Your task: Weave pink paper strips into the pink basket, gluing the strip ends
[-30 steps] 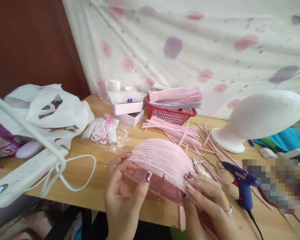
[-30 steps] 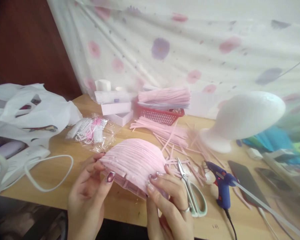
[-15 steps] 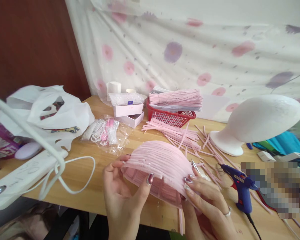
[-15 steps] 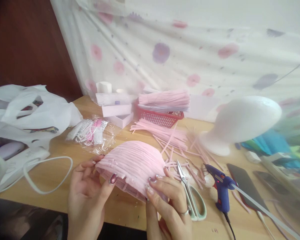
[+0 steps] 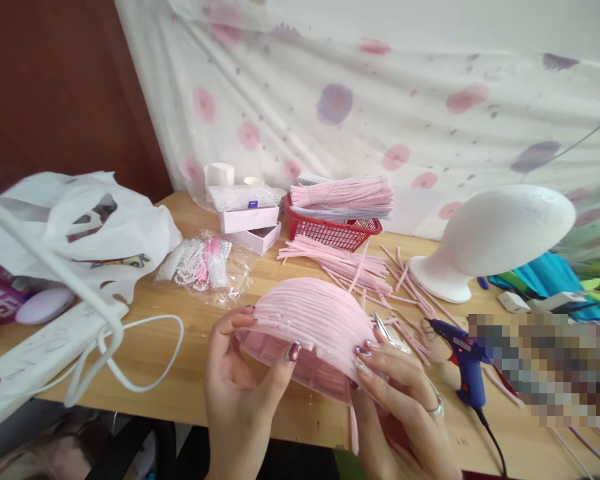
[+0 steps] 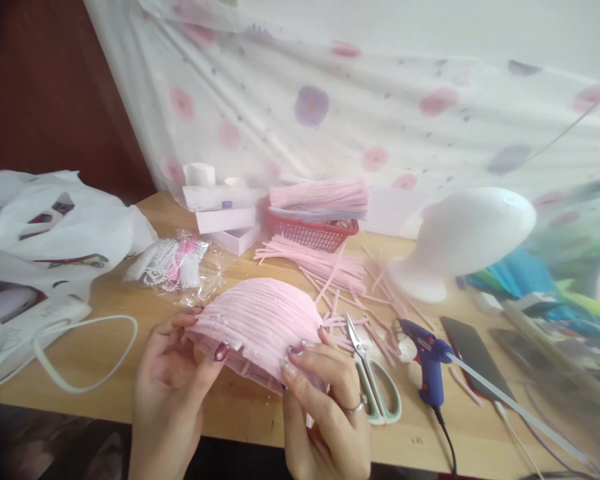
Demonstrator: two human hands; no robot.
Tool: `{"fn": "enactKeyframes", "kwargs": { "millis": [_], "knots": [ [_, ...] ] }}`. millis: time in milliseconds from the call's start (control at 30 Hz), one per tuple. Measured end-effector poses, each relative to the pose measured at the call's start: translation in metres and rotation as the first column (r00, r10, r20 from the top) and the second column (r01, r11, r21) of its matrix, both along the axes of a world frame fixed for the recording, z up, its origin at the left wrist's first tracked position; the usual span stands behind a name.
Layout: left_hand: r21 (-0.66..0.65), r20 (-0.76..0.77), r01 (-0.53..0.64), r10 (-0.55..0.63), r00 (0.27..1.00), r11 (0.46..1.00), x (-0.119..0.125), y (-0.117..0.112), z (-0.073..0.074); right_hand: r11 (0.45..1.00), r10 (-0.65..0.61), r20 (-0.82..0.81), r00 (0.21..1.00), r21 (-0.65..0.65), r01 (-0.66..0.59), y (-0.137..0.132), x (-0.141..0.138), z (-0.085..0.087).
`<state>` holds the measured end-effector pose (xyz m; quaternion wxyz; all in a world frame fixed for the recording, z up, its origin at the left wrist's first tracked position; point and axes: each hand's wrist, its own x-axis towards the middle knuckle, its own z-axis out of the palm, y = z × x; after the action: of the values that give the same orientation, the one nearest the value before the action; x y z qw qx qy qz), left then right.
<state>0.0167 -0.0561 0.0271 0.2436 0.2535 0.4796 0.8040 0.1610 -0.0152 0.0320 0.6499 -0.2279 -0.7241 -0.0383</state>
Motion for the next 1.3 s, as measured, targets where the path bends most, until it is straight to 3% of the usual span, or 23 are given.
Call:
{"fn": "enactKeyframes", "kwargs": {
  "millis": [167, 533, 1300],
  "knots": [
    [-0.002, -0.014, 0.025, -0.025, 1.0, 1.0, -0.004, 0.001, -0.005, 1.0, -0.011, 0.006, 1.0, -0.021, 0.011, -0.001, 0.001, -0.002],
    [-0.049, 0.022, 0.013, -0.012, 1.0, 0.999, 0.002, 0.0, 0.009, 0.999, -0.001, -0.013, 1.0, -0.038, 0.0, -0.003, 0.003, -0.005],
    [-0.03, -0.01, -0.002, 0.002, 1.0, 1.0, 0.006, 0.005, 0.007, 0.999, 0.007, -0.018, 1.0, -0.037, -0.008, -0.001, 0.004, -0.004]
  ]
}}
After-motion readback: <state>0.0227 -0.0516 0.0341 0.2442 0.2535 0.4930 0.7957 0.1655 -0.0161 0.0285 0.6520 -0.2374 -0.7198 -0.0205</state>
